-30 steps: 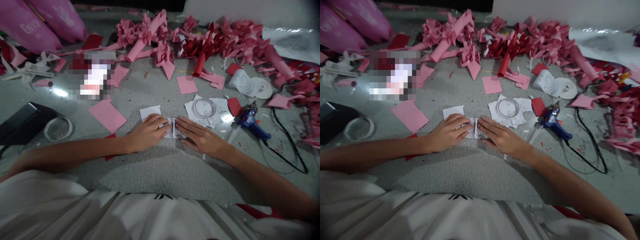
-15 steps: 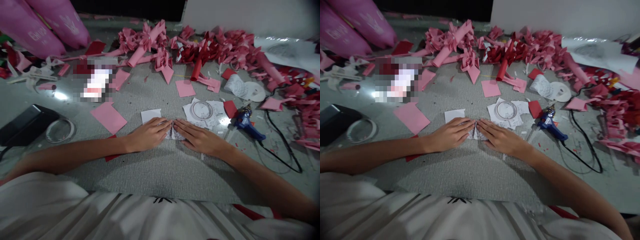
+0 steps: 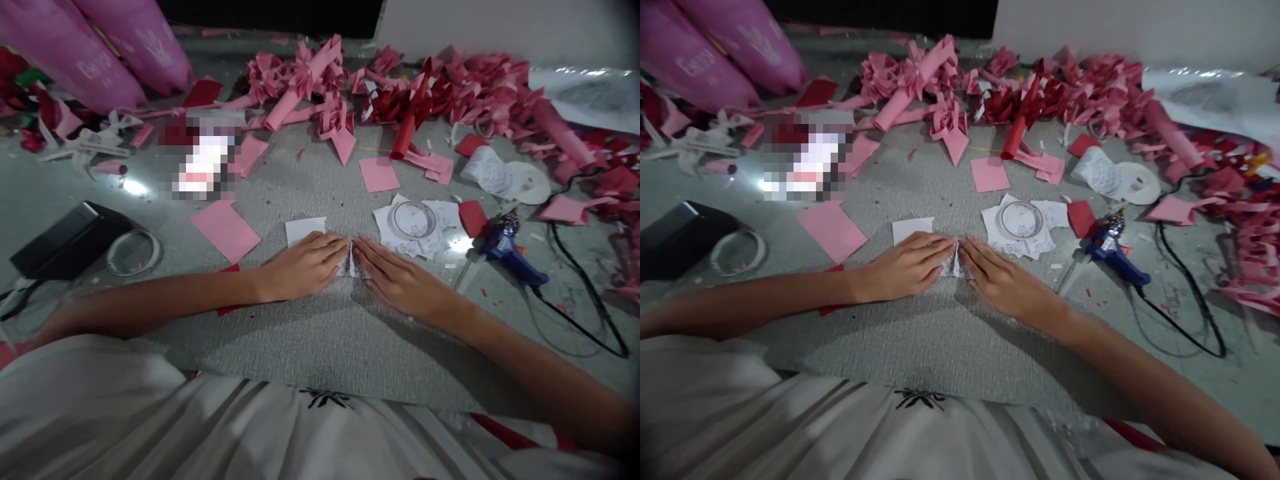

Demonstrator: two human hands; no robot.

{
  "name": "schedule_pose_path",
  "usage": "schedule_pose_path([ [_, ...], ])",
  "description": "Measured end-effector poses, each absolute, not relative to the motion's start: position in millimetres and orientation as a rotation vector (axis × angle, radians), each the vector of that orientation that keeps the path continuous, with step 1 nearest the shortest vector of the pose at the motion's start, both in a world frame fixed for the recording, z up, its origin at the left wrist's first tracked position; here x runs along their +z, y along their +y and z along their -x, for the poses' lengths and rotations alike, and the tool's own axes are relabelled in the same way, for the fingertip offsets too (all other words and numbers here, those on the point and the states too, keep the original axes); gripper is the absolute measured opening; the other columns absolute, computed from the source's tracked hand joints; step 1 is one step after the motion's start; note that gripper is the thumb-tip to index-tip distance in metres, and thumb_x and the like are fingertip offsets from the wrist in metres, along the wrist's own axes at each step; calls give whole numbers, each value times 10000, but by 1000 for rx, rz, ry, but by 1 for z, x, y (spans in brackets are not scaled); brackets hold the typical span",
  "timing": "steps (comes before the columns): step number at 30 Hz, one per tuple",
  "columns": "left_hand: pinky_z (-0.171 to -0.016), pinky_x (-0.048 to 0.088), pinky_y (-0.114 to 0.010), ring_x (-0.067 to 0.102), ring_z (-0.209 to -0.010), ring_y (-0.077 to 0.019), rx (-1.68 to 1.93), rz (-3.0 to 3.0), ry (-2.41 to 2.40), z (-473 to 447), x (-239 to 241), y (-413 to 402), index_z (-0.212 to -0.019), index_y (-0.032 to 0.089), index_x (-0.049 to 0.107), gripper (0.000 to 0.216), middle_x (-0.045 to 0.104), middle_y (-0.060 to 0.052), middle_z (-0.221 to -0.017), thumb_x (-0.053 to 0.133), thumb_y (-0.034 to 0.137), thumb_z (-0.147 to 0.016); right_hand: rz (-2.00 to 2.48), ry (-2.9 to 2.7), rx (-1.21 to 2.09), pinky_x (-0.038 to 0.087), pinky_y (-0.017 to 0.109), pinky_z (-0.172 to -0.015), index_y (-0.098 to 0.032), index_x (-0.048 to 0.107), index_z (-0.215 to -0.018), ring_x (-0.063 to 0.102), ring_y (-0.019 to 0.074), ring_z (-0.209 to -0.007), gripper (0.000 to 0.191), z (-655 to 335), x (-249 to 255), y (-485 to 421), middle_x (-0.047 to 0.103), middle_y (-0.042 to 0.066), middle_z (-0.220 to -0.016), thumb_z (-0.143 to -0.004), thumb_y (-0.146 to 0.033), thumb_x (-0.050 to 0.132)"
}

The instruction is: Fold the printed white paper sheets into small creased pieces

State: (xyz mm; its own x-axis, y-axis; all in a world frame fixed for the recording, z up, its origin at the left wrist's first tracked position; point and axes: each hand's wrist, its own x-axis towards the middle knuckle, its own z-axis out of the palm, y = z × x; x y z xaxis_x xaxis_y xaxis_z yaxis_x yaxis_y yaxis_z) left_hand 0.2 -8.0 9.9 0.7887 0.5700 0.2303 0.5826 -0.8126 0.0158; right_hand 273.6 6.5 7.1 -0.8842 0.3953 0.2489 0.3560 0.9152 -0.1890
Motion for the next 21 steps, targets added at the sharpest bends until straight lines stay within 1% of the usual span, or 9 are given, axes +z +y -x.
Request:
schedule_pose_path([
  [3, -1168, 475, -482, 597, -1380, -319, -327, 2921, -959, -1, 11, -8, -1451, 38, 601, 429, 627, -192, -1508, 447, 226, -1096, 586, -2769, 232, 436, 569, -1283, -144, -28, -1717, 329, 365, -1585, 889, -272, 5, 3, 285, 192, -1716, -1028, -55, 527],
  [6, -1165, 488, -482, 589, -1391, -313, -352, 2934, -993, -2, 12, -9, -1450, 44, 592, 423, 638, -200, -1489, 435, 210, -1094, 613, -2764, 274, 429, 593, -1285, -178, -64, -1717, 288, 373, -1596, 922, -270, 5, -1, 228, 166, -1739, -1008, -11, 502],
  [9, -1148, 512, -477, 596, -1374, -312, -414, 2939, -1012, -2, 14, -9, -1445, 36, 583, 418, 659, -206, -1451, 439, 198, -1087, 626, -2784, 266, 423, 609, -1285, -154, -89, -1710, 251, 391, -1602, 926, -268, 10, -4, 205, 197, -1738, -998, 25, 475],
  [11, -1142, 520, -486, 595, -1373, -308, -447, 2959, -1032, -2, 14, -9, -1473, 59, 560, 427, 664, -198, -1441, 445, 198, -1086, 636, -2790, 274, 423, 611, -1283, -121, -50, -1714, 248, 396, -1602, 882, -266, 13, -6, 228, 219, -1726, -1006, 25, 455],
  [14, -1144, 518, -504, 585, -1384, -312, -481, 2991, -1051, -2, 14, -9, -1515, 81, 524, 451, 666, -195, -1433, 448, 196, -1085, 656, -2781, 304, 418, 605, -1285, -91, 38, -1719, 255, 397, -1601, 829, -265, 14, -9, 262, 225, -1715, -1009, 22, 449],
  [16, -1143, 517, -510, 584, -1386, -317, -495, 2996, -1051, -1, 13, -9, -1517, 82, 522, 452, 663, -197, -1436, 452, 199, -1086, 667, -2771, 298, 408, 602, -1292, -93, 48, -1720, 251, 391, -1604, 831, -265, 13, -9, 261, 223, -1718, -1008, 21, 460],
  [18, -1137, 520, -514, 591, -1378, -320, -508, 2983, -1047, 0, 12, -9, -1500, 80, 538, 436, 656, -194, -1454, 455, 205, -1091, 670, -2753, 286, 413, 597, -1291, -104, 53, -1721, 264, 380, -1605, 826, -266, 11, -9, 279, 220, -1718, -1022, -11, 484],
  [21, -1130, 529, -518, 599, -1374, -322, -543, 2969, -1033, 3, 9, -9, -1475, 73, 560, 413, 646, -190, -1477, 462, 202, -1095, 668, -2700, 274, 446, 592, -1268, -99, 137, -1715, 317, 371, -1594, 786, -270, 10, -8, 364, 224, -1692, -1039, -90, 537],
])
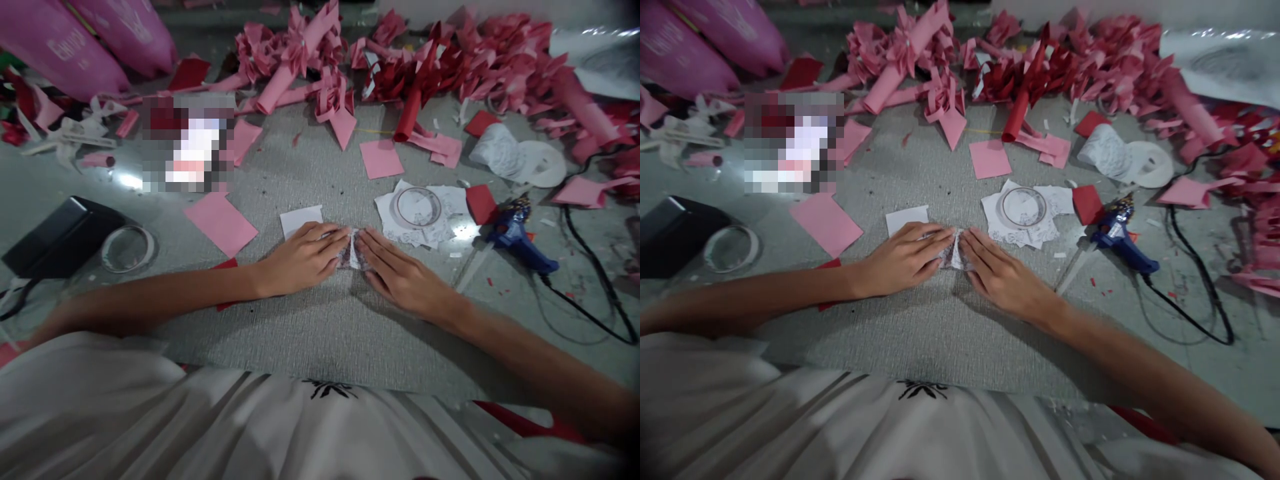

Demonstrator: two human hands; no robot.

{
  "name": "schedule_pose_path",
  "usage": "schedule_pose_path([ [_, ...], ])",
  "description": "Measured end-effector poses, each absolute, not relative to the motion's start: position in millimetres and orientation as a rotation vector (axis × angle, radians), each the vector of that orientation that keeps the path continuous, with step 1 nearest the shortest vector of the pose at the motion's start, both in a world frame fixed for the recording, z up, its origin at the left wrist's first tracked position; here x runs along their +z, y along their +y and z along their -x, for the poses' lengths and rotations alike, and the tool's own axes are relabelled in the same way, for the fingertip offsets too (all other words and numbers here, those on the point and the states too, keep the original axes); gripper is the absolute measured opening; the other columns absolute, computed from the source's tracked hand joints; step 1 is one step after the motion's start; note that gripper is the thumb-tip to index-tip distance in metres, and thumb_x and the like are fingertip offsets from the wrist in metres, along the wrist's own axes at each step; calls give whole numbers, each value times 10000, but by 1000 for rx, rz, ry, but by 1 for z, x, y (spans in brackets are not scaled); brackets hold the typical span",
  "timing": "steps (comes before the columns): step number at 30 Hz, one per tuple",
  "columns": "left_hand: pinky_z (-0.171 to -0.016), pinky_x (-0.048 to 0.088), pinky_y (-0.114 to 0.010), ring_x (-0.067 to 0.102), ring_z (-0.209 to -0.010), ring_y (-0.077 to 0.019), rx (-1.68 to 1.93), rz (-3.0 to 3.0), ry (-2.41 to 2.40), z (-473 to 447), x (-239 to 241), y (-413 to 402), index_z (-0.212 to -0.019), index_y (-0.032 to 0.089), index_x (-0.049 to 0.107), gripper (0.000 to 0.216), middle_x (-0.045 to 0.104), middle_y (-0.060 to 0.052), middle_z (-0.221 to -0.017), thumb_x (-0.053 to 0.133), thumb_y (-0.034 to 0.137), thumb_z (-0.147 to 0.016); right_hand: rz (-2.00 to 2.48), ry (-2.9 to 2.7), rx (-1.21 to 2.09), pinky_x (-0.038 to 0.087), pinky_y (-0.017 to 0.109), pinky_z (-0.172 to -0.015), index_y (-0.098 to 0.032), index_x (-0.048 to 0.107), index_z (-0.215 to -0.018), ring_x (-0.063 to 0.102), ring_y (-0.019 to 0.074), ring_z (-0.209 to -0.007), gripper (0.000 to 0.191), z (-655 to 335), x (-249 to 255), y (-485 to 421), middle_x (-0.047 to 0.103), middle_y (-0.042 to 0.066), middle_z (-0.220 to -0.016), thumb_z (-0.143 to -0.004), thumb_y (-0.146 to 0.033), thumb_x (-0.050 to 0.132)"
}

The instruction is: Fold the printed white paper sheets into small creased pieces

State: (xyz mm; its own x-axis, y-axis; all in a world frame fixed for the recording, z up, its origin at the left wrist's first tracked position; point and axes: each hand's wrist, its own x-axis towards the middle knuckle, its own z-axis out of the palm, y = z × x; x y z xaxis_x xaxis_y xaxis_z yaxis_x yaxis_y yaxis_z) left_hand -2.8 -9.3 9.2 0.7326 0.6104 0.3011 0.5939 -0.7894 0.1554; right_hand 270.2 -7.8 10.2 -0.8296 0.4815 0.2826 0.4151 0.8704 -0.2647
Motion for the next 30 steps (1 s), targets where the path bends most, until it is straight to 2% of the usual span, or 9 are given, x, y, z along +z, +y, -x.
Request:
schedule_pose_path([
  [6, -1214, 496, -500, 565, -1460, -294, 606, -2851, 974, 7, -1, -11, -1505, 106, 557, 426, 633, -158, -1511, 496, 197, -1094, 556, -2706, 427, 457, 556, -1261, -123, 300, -1686, 377, 336, -1577, 715, -274, 12, -3, 473, 180, -1644, -1020, -99, 558],
  [11, -1279, 454, -439, 509, -1517, -253, 545, -2820, 963, 8, -5, -14, -1516, 102, 565, 431, 607, -153, -1539, 479, 187, -1102, 571, -2727, 371, 452, 555, -1266, -135, 280, -1694, 417, 327, -1557, 723, -274, 9, -2, 481, 167, -1637, -1025, -113, 552],
  [15, -1276, 461, -436, 529, -1500, -262, 516, -2849, 995, 7, -5, -14, -1456, 70, 616, 398, 613, -158, -1528, 451, 196, -1117, 588, -2766, 294, 463, 547, -1260, -102, 268, -1693, 434, 335, -1546, 718, -275, 12, -6, 465, 199, -1638, -1025, -98, 532],
  [20, -1288, 451, -446, 503, -1520, -256, 569, -2791, 978, 8, -4, -14, -1472, 85, 600, 398, 614, -156, -1530, 480, 175, -1104, 627, -2738, 306, 474, 550, -1248, -103, 316, -1681, 448, 346, -1537, 699, -275, 12, -9, 458, 198, -1642, -1019, -98, 540],
  [30, -1194, 569, -441, 656, -1371, -275, 726, -2966, 778, 11, -1, -14, -1308, 49, 669, 306, 712, -166, -1397, 536, 236, -1105, 550, -2754, 228, 488, 532, -1244, -45, 352, -1649, 415, 330, -1557, 649, -277, 10, -7, 526, 220, -1595, -1030, -101, 540],
])
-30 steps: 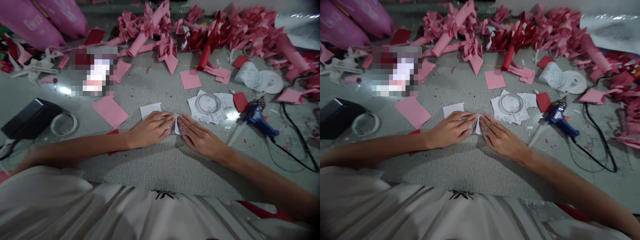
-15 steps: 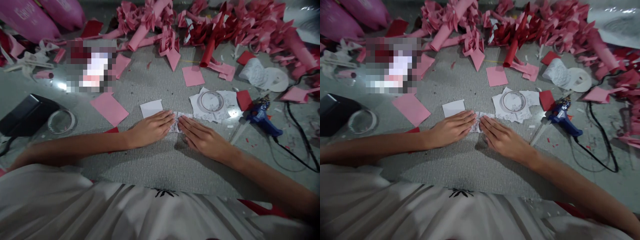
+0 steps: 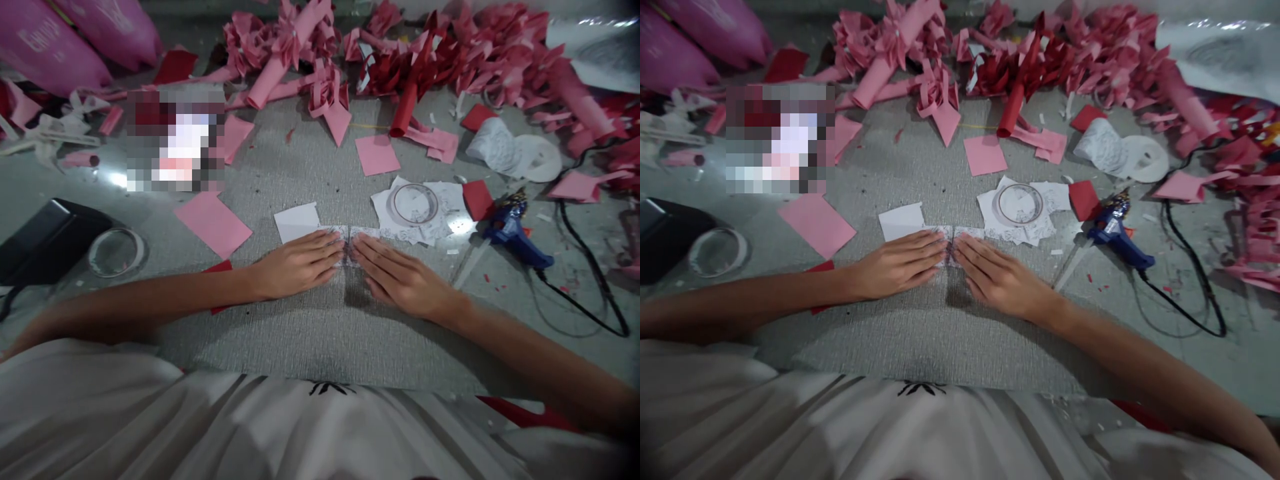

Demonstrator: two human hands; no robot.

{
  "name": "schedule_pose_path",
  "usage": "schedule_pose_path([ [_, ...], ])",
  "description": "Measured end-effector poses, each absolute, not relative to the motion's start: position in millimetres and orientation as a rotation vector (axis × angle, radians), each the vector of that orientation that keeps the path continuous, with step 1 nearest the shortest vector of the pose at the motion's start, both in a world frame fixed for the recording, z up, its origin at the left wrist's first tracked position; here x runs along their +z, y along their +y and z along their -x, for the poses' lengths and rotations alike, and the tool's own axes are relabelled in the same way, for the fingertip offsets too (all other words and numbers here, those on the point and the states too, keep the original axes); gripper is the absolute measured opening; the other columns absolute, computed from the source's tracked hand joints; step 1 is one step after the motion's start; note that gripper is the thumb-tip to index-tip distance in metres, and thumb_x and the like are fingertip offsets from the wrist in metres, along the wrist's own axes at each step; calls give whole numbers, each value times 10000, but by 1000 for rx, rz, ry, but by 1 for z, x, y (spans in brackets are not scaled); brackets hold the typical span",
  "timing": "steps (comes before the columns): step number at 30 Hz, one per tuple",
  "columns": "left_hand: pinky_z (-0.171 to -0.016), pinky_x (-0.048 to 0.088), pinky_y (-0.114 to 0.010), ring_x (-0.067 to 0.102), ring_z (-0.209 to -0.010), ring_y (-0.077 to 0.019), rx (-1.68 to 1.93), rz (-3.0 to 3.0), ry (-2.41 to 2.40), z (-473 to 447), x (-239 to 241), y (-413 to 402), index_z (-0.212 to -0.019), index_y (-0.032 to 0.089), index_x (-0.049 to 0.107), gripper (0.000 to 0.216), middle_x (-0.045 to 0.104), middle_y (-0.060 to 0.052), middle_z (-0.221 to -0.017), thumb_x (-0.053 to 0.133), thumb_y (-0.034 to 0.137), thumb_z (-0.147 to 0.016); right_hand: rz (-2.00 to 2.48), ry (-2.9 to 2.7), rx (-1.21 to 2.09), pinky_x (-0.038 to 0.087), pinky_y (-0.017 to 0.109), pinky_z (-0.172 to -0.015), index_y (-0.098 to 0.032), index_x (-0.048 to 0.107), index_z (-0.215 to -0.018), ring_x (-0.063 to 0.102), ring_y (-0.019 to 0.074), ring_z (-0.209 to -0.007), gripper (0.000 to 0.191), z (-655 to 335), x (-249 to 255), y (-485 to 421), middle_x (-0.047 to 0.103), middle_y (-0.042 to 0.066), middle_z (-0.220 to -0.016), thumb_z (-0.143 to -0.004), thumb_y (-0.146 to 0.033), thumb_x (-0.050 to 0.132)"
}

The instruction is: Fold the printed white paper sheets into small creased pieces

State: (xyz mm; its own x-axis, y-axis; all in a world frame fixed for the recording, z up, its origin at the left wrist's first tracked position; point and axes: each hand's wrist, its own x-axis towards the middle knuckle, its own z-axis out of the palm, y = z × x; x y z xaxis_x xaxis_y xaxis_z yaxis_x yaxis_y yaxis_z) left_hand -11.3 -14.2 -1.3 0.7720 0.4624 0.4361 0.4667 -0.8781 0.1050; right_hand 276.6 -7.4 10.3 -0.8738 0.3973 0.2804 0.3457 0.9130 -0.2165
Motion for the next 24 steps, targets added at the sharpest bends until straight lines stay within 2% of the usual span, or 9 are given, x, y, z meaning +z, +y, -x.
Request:
schedule_pose_path([
  [4, -1186, 573, -441, 673, -1345, -289, -711, 2929, -735, 10, -1, -15, -1285, 4, 670, 298, 714, -191, -1381, 547, 194, -1091, 512, -2766, 185, 522, 494, -1219, -58, 339, -1656, 480, 311, -1518, 670, -276, 12, -10, 572, 205, -1558, -1025, -101, 560],
  [11, -1196, 568, -446, 659, -1367, -279, -703, 2935, -768, 11, -5, -16, -1274, 48, 681, 272, 716, -178, -1386, 546, 191, -1087, 518, -2724, 84, 595, 481, -1139, -35, 462, -1591, 603, 329, -1413, 624, -281, 13, -11, 657, 216, -1458, -990, -110, 613],
  [15, -1212, 553, -454, 614, -1424, -249, -713, 3020, -872, 12, -5, -15, -1361, 145, 649, 299, 685, -121, -1453, 516, 213, -1102, 557, -2717, 199, 557, 505, -1182, -95, 443, -1617, 547, 316, -1467, 634, -281, 12, -7, 607, 183, -1528, -1000, -116, 586],
  [19, -1190, 548, -456, 647, -1371, -254, -774, 3038, -926, 10, 0, -13, -1414, 142, 605, 335, 708, -134, -1390, 511, 243, -1108, 557, -2706, 310, 475, 548, -1253, -77, 421, -1625, 434, 324, -1550, 619, -275, 9, -6, 534, 200, -1599, -1021, -107, 551],
  [21, -1125, 567, -469, 668, -1295, -273, -699, 3050, -983, 6, 6, -12, -1464, 135, 564, 385, 712, -152, -1326, 504, 278, -1111, 530, -2687, 296, 484, 532, -1253, -81, 432, -1617, 450, 308, -1546, 598, -275, 9, -4, 552, 197, -1588, -1030, -99, 541],
  [24, -1039, 555, -489, 635, -1232, -308, -436, 3066, -1070, 0, 16, -11, -1560, 152, 475, 468, 658, -174, -1299, 483, 261, -1105, 681, -2593, 134, 489, 539, -1248, -170, 500, -1577, 539, 280, -1489, 548, -284, 13, 9, 632, 139, -1524, -1036, -84, 520],
])
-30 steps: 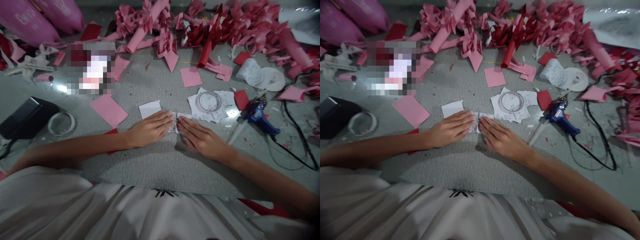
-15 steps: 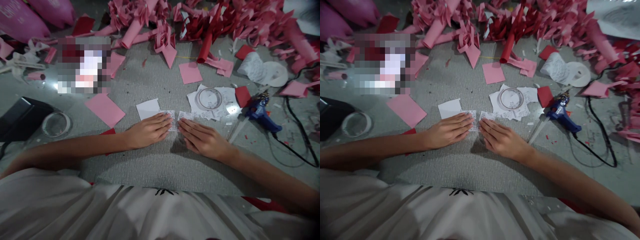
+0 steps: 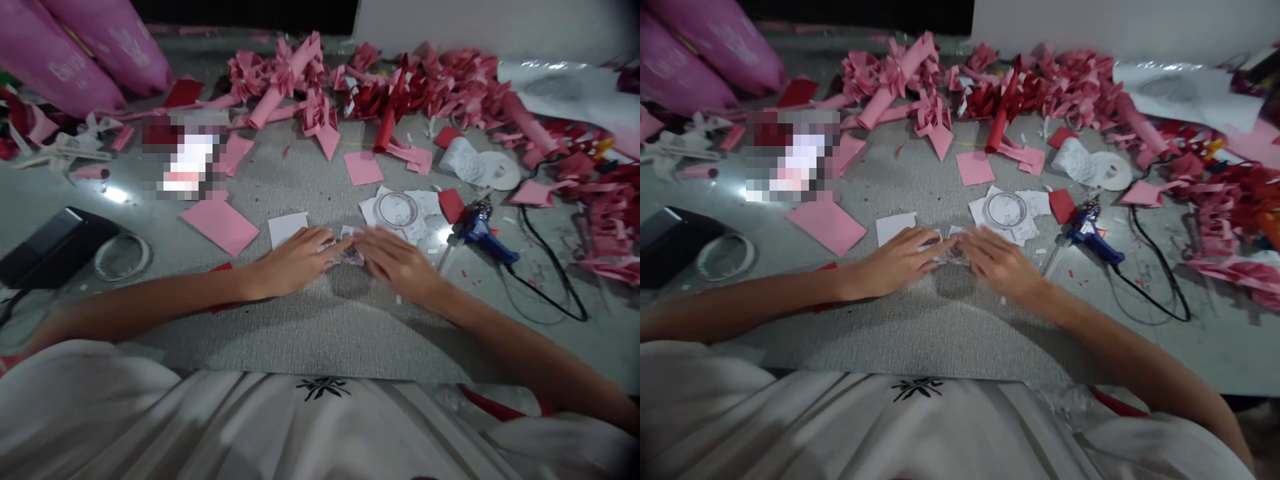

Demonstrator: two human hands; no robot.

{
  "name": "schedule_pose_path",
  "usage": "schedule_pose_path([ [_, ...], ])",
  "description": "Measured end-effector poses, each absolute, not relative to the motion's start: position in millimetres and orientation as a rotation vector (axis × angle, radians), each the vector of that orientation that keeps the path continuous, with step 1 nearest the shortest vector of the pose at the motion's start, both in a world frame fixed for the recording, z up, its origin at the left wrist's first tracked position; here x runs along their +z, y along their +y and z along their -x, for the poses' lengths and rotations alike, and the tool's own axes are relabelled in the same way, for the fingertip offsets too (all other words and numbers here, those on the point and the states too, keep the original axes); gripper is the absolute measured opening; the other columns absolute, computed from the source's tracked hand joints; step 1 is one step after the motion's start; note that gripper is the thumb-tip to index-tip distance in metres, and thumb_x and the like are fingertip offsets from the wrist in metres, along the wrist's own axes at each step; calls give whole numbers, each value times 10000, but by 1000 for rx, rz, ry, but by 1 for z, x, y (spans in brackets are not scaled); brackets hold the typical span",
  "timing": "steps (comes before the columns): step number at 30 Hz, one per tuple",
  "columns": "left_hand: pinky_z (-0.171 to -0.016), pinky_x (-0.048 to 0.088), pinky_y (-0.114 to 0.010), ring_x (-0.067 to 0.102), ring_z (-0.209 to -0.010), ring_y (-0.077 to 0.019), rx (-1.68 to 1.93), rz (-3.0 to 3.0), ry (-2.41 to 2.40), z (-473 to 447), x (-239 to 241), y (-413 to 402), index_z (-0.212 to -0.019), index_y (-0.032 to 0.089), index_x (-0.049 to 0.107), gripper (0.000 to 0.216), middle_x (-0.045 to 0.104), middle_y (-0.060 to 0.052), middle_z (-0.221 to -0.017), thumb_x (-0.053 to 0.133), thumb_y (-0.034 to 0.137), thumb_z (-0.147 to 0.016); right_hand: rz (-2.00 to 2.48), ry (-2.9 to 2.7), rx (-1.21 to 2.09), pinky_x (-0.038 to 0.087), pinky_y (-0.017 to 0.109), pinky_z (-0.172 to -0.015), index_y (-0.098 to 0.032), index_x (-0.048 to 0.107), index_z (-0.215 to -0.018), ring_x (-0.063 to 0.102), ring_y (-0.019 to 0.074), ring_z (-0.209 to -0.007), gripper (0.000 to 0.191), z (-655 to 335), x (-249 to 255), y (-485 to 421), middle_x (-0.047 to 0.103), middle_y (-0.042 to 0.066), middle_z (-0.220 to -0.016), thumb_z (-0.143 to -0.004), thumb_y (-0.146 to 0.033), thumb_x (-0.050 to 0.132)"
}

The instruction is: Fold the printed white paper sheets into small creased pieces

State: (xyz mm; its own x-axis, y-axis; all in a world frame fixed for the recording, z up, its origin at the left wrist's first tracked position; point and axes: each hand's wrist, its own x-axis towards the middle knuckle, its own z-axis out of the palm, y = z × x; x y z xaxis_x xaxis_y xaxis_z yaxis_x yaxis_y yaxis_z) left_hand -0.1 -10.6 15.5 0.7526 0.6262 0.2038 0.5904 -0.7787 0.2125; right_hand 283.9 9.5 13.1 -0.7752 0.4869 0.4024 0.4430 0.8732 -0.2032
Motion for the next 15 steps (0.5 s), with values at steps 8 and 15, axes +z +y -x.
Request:
schedule_pose_path([
  [8, -1057, 484, -439, 572, -1172, -289, 301, -2713, 969, -4, 22, 1, -1277, 136, 694, 278, 604, -149, -1249, 544, 250, -1074, 1306, -2552, 73, 612, 492, -955, -171, 690, -1188, 736, 337, -1133, 221, -321, 16, 45, 739, 165, -1304, -1060, -234, 521],
  [15, -1055, 457, -378, 560, -1242, -264, 272, -2519, 759, -14, 39, 20, -1289, 197, 698, 339, 585, -138, -1306, 418, 269, -1113, 1335, -2376, 69, 562, 387, -806, -195, 643, -1171, 750, 282, -953, 199, -317, 6, 32, 783, 120, -1134, -1067, -241, 480],
])
